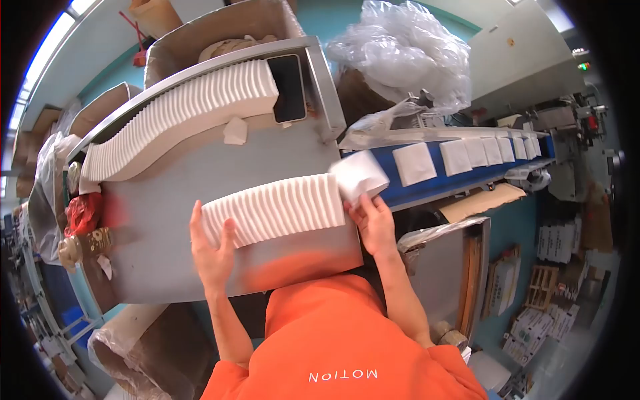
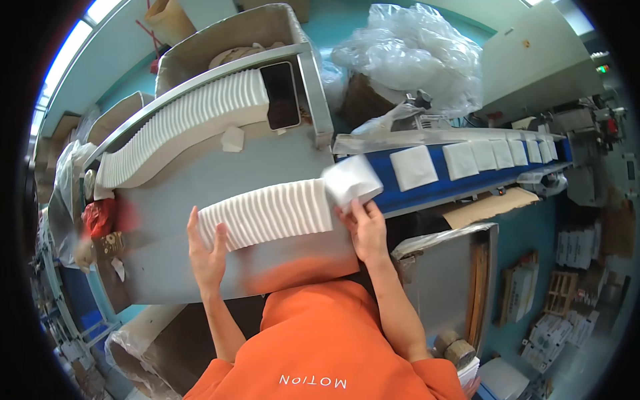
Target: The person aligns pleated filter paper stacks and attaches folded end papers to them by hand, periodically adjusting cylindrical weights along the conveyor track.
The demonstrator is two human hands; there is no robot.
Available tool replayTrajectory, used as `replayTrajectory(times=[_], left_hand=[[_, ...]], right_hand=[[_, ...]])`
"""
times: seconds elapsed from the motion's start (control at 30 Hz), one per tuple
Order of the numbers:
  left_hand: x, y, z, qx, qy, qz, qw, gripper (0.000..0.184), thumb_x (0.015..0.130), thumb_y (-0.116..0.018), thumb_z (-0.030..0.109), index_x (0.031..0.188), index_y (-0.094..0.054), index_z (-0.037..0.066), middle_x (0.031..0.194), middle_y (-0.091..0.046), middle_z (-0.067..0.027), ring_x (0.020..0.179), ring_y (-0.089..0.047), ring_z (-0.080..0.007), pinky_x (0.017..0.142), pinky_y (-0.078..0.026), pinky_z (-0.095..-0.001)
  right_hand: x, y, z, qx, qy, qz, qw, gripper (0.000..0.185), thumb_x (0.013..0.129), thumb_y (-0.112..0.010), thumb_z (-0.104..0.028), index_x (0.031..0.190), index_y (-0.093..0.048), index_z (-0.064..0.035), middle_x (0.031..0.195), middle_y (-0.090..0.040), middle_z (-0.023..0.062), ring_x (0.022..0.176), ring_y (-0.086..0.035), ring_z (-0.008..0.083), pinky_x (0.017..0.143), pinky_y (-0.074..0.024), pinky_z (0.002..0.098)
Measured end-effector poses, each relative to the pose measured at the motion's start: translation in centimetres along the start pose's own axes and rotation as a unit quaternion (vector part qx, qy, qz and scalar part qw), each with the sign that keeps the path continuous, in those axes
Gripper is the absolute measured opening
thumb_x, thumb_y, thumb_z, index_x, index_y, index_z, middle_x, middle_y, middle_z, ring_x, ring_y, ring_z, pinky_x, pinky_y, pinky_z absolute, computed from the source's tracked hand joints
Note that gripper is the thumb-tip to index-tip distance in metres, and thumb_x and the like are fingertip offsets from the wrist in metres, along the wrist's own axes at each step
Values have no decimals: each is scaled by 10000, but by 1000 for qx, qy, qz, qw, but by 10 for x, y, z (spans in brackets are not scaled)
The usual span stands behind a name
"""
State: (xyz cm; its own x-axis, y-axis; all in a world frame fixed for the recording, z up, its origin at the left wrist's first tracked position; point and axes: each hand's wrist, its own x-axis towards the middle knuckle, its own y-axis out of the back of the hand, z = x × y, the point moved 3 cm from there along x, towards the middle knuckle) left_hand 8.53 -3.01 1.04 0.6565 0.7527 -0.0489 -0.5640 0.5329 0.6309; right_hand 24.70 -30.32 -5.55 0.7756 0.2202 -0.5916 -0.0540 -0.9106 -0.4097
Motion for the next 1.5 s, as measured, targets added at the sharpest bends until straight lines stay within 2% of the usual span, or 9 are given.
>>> replayTrajectory(times=[0.17,0.33,0.43,0.57,0.67,0.87,1.1,1.17,1.5], left_hand=[[-5,-8,7,-20,13,-8,1000,714,931,-686,384,1463,-396,4,1438,-481,-217,1352,-449,-340,1118,-349,-430],[-3,-4,1,-20,10,18,1000,704,935,-685,366,1463,-394,2,1441,-479,-211,1352,-447,-340,1118,-348,-431],[-2,1,3,-15,16,11,1000,703,934,-688,356,1463,-392,1,1445,-477,-209,1357,-443,-338,1119,-346,-432],[-4,-4,7,-25,16,-7,1000,711,929,-695,353,1464,-388,-1,1443,-478,-209,1360,-439,-338,1120,-346,-437],[-5,-9,11,-17,3,-21,1000,716,927,-697,354,1467,-385,2,1441,-478,-211,1360,-438,-340,1120,-345,-441],[-3,-4,0,-14,12,10,1000,715,927,-695,360,1472,-384,17,1447,-472,-209,1366,-431,-342,1124,-341,-440],[-2,-12,6,-31,14,-25,999,721,930,-687,371,1479,-376,21,1474,-449,-193,1379,-418,-335,1128,-337,-435],[-5,-15,15,-27,14,-36,999,728,929,-687,377,1481,-374,20,1475,-450,-190,1380,-417,-334,1128,-336,-436],[-3,-14,13,-20,9,-19,1000,737,937,-676,379,1483,-357,1,1482,-432,-207,1386,-407,-341,1129,-335,-439]], right_hand=[[-17,-47,1,-454,210,-63,864,476,992,-602,-406,1183,-596,30,1005,-650,56,909,-578,102,797,-476,274],[-2,-20,23,-72,-134,-92,984,294,966,-654,-266,1125,-639,-19,963,-659,46,879,-586,97,745,-466,251],[-7,0,16,-224,-162,-110,955,239,973,-615,-167,1152,-621,-9,1033,-671,73,940,-638,149,773,-515,267],[4,-4,8,-57,-24,-20,998,373,983,-633,-321,1172,-595,-2,1079,-656,88,939,-626,146,807,-511,272],[-18,-52,-8,-421,129,-77,894,517,989,-610,-411,1223,-579,49,1029,-656,89,933,-585,130,845,-472,264],[-6,-25,18,-128,-171,-101,972,344,1001,-599,-266,1216,-595,2,1062,-659,47,944,-609,131,820,-487,274],[0,-20,12,-93,-19,-27,995,390,984,-635,-275,1238,-566,13,1080,-660,75,975,-619,154,848,-502,289],[-20,-51,4,-376,130,-87,914,489,1002,-583,-409,1201,-596,36,1029,-671,75,919,-612,162,857,-492,305],[-12,-30,25,-147,-135,-131,971,478,993,-586,-396,1301,-587,-30,1129,-638,1,987,-570,85,804,-456,260]])
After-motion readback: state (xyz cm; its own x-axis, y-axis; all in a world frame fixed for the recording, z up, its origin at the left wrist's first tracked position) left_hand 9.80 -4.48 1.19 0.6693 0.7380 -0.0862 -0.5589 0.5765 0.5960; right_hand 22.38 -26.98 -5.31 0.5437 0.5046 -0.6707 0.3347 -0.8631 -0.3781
